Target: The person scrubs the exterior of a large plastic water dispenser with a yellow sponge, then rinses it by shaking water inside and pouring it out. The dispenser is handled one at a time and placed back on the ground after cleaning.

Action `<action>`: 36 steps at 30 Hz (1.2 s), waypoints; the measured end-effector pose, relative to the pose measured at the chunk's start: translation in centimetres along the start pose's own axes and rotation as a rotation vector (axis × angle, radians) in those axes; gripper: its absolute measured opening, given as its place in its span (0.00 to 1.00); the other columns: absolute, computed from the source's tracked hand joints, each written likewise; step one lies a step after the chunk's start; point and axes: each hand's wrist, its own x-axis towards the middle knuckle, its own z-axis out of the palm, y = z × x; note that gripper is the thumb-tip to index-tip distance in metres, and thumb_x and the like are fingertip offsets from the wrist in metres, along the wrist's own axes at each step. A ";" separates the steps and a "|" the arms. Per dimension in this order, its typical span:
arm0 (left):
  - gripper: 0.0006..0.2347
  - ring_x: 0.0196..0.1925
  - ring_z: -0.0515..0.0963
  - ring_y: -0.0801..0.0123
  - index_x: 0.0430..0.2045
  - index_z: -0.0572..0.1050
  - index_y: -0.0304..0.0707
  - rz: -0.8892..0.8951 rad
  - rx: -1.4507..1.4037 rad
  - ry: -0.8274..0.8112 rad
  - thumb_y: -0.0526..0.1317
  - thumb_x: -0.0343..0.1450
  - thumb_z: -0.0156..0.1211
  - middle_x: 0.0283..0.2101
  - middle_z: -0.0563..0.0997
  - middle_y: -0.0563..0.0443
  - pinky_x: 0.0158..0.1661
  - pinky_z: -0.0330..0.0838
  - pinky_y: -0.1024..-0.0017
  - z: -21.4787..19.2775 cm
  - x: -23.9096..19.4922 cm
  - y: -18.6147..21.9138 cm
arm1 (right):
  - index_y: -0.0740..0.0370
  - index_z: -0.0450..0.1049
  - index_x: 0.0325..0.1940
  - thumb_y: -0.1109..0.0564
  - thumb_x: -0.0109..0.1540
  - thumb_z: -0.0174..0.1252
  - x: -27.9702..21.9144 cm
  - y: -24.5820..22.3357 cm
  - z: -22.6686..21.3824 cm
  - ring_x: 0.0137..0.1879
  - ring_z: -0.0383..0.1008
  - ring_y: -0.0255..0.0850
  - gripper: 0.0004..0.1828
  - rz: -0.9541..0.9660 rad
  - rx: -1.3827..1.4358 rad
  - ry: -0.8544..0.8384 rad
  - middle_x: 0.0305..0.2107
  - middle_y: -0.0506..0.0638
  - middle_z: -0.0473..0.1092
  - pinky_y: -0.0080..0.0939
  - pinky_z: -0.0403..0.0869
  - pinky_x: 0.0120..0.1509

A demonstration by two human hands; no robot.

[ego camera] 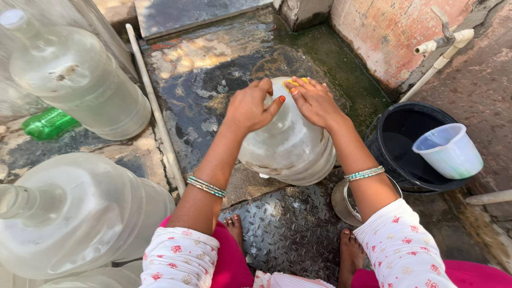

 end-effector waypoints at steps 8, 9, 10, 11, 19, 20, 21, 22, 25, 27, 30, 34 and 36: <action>0.09 0.34 0.83 0.42 0.29 0.77 0.37 -0.157 0.023 0.168 0.43 0.67 0.59 0.34 0.82 0.36 0.39 0.77 0.50 2.2 0.5 -0.4 | 0.61 0.39 0.80 0.34 0.68 0.36 -12.5 -7.5 11.2 0.80 0.36 0.58 0.44 -0.042 -0.444 0.110 0.76 0.59 0.37 0.68 0.29 0.77; 0.08 0.35 0.83 0.42 0.28 0.77 0.37 -0.166 0.015 0.161 0.43 0.66 0.60 0.34 0.82 0.36 0.39 0.77 0.50 2.0 0.5 -0.7 | 0.58 0.39 0.81 0.32 0.67 0.35 -13.8 -7.2 12.9 0.81 0.35 0.55 0.44 -0.096 -0.471 0.243 0.77 0.56 0.36 0.68 0.29 0.78; 0.08 0.35 0.83 0.43 0.28 0.78 0.38 -0.169 0.015 0.168 0.43 0.66 0.60 0.35 0.82 0.36 0.40 0.77 0.51 1.7 0.6 -1.0 | 0.55 0.39 0.81 0.31 0.67 0.35 -14.4 -6.8 14.5 0.82 0.34 0.53 0.44 -0.150 -0.498 0.381 0.77 0.53 0.35 0.67 0.28 0.79; 0.08 0.36 0.83 0.43 0.28 0.79 0.39 -0.171 0.014 0.175 0.43 0.65 0.60 0.35 0.82 0.36 0.40 0.77 0.52 1.4 0.7 -1.3 | 0.52 0.39 0.81 0.30 0.66 0.35 -14.4 -6.0 15.9 0.82 0.33 0.50 0.44 -0.204 -0.525 0.520 0.78 0.50 0.34 0.67 0.27 0.79; 0.09 0.37 0.83 0.53 0.33 0.81 0.42 -0.266 -0.017 0.079 0.43 0.66 0.59 0.38 0.84 0.42 0.44 0.76 0.59 -1.2 -0.9 -3.9 | 0.53 0.34 0.83 0.20 0.66 0.17 -11.3 6.1 23.4 0.86 0.30 0.51 0.51 0.246 0.778 0.635 0.81 0.54 0.31 0.61 0.36 0.85; 0.09 0.36 0.84 0.56 0.33 0.81 0.42 -0.277 -0.033 0.046 0.43 0.66 0.58 0.38 0.84 0.45 0.44 0.76 0.60 -1.5 -1.2 -4.9 | 0.52 0.34 0.83 0.19 0.66 0.16 -11.4 7.7 24.7 0.85 0.29 0.51 0.51 0.310 0.862 0.610 0.81 0.54 0.30 0.60 0.36 0.85; 0.09 0.35 0.84 0.59 0.34 0.81 0.43 -0.289 -0.050 0.014 0.42 0.66 0.57 0.39 0.85 0.47 0.44 0.76 0.61 -1.8 -1.4 -6.0 | 0.52 0.33 0.82 0.19 0.65 0.18 -11.3 9.5 25.8 0.84 0.29 0.51 0.51 0.434 0.963 0.574 0.80 0.54 0.29 0.59 0.37 0.84; 0.09 0.37 0.83 0.62 0.34 0.81 0.43 -0.227 -0.091 0.042 0.42 0.66 0.58 0.39 0.85 0.48 0.43 0.76 0.64 -2.0 -1.9 -7.2 | 0.51 0.31 0.81 0.20 0.64 0.20 -11.1 11.5 26.8 0.83 0.29 0.50 0.51 0.559 1.061 0.532 0.79 0.53 0.27 0.59 0.39 0.82; 0.08 0.37 0.82 0.68 0.36 0.81 0.40 -0.201 -0.182 0.056 0.40 0.69 0.59 0.36 0.84 0.48 0.41 0.76 0.68 -2.6 -3.2 -11.7 | 0.50 0.32 0.81 0.22 0.62 0.28 -11.7 16.9 29.5 0.80 0.39 0.52 0.51 0.788 1.191 0.422 0.77 0.57 0.33 0.60 0.47 0.79; 0.05 0.40 0.78 0.69 0.35 0.79 0.35 -0.164 -0.359 0.011 0.36 0.71 0.60 0.38 0.82 0.47 0.42 0.73 0.69 -3.2 -4.2 -15.1 | 0.53 0.37 0.81 0.22 0.62 0.35 -11.8 19.6 30.6 0.79 0.47 0.54 0.52 0.833 1.329 0.317 0.75 0.59 0.42 0.59 0.52 0.78; 0.04 0.40 0.79 0.72 0.34 0.79 0.36 -0.329 -0.558 0.047 0.33 0.70 0.58 0.39 0.82 0.51 0.41 0.74 0.73 -3.4 -5.7 -20.1 | 0.60 0.46 0.79 0.22 0.62 0.43 -11.4 21.2 31.5 0.75 0.56 0.54 0.53 0.813 1.558 0.147 0.70 0.61 0.55 0.57 0.58 0.75; 0.02 0.41 0.79 0.72 0.37 0.78 0.36 -0.409 -0.629 0.408 0.33 0.74 0.63 0.42 0.82 0.52 0.42 0.74 0.73 -1.4 -8.5 -25.8 | 0.62 0.62 0.68 0.28 0.57 0.57 -11.4 19.5 31.8 0.62 0.71 0.52 0.46 0.724 1.448 0.193 0.57 0.62 0.69 0.58 0.72 0.63; 0.04 0.40 0.78 0.72 0.39 0.78 0.38 -0.520 -0.638 0.586 0.34 0.74 0.67 0.41 0.82 0.52 0.39 0.74 0.73 0.4 -9.4 -28.2 | 0.63 0.69 0.61 0.34 0.56 0.65 -12.0 18.2 30.8 0.56 0.76 0.50 0.39 0.643 1.367 0.302 0.50 0.60 0.74 0.55 0.77 0.59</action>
